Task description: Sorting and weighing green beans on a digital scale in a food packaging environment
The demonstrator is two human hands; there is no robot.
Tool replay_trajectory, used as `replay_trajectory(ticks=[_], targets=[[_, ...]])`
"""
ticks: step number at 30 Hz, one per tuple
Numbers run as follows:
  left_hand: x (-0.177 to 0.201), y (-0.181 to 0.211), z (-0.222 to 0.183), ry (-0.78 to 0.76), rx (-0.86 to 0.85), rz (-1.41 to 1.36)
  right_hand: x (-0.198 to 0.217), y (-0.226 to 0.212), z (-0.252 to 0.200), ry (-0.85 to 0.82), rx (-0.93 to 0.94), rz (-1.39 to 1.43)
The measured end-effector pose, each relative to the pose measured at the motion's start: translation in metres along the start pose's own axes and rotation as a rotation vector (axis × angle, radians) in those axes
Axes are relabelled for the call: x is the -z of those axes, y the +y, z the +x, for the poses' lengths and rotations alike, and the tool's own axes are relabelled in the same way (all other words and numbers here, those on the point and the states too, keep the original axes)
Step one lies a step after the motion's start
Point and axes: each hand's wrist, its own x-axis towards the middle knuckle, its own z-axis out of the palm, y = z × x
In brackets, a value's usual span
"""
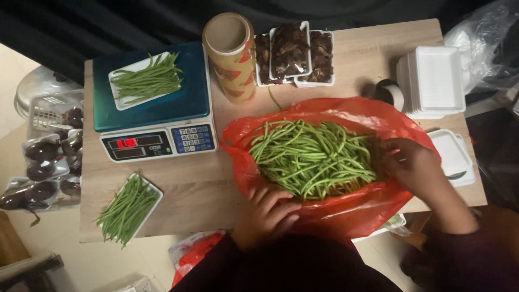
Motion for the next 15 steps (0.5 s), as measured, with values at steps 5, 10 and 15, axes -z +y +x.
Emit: replay_trajectory(ticks=[5,10,15], targets=[[0.003,0.009,0.027,0.036,-0.011,0.001,-0.024,-0.003,0.003,0.117,-0.114,-0.271],[0.003,0.007,0.043,0.072,0.057,-0.109,-0.022,-0.046,-0.006,0.055,0.085,-0.133],[0.008,0.011,0.059,0.124,0.313,-0.307,-0.005,-0.072,-0.023,0.299,0.389,0.141]])
